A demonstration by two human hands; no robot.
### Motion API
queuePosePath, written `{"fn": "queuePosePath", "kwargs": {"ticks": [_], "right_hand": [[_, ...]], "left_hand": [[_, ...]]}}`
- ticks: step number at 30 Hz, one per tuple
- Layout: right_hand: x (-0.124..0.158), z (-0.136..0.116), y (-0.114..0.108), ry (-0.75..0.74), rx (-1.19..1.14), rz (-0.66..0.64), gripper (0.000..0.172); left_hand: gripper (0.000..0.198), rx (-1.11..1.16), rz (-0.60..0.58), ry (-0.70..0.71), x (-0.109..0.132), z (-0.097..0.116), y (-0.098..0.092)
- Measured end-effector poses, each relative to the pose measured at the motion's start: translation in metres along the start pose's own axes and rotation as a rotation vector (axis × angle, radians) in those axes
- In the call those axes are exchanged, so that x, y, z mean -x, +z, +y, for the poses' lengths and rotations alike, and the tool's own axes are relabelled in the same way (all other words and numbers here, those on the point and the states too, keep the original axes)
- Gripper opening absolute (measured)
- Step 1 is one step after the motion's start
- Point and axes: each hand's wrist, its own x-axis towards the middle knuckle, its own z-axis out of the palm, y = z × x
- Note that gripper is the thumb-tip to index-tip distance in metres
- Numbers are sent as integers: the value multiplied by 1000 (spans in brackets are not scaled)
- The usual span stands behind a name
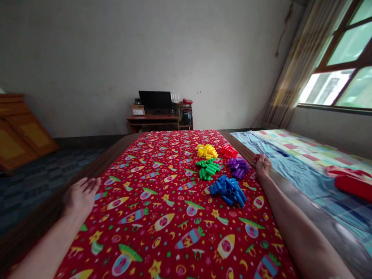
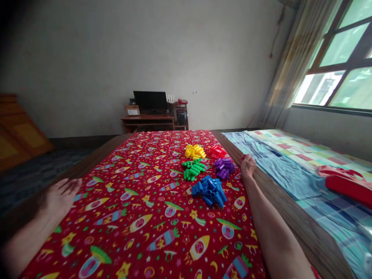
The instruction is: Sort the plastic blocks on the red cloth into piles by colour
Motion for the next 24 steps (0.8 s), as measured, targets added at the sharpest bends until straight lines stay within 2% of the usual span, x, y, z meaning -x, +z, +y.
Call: {"fn": "queuePosePath", "kwargs": {"ticks": [2,5,15,21,24], "right_hand": [[-2,5,-1,1,-30,3,46],[-2,7,-4,17,-70,7,48],[9,-3,-7,50,-29,-24,55],[12,-1,-10,26,14,-69,63],[3,0,-3,31,6,-150,66]], "left_hand": [[19,94,53,-147,3,7,0],[22,131,73,-190,8,14,1],[21,137,225,-216,9,22,2],[22,163,194,-201,12,22,-1],[21,148,195,-200,10,20,-3]]}}
